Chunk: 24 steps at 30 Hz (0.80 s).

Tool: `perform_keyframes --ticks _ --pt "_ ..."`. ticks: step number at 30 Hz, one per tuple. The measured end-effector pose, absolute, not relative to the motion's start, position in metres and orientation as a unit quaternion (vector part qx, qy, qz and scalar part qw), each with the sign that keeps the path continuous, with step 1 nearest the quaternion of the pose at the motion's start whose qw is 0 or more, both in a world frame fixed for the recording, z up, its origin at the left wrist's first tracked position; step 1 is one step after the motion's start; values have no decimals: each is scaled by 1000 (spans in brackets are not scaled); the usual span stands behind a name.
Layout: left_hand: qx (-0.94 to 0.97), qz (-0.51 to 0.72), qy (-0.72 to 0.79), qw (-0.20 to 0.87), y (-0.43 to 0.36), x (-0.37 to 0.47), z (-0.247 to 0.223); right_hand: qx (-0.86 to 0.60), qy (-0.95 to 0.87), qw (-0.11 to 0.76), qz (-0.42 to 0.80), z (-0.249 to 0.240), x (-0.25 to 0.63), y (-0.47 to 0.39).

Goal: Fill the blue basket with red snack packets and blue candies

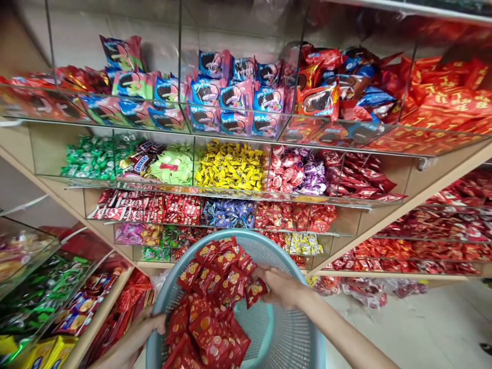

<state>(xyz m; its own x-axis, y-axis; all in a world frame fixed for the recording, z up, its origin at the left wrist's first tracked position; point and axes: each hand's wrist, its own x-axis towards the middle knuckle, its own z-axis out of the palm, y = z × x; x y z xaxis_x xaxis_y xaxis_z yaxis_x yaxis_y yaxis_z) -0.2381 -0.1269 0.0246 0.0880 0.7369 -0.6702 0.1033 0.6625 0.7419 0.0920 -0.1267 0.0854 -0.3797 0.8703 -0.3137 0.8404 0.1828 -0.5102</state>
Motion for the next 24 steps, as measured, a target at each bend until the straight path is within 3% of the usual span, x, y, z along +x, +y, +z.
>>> perform_keyframes --ticks 4,24 --pt "343 235 625 661 -122 -240 20 -509 -806 107 282 96 76 -117" --pt "335 249 655 630 -125 -243 22 -482 -834 186 195 82 28 -60"
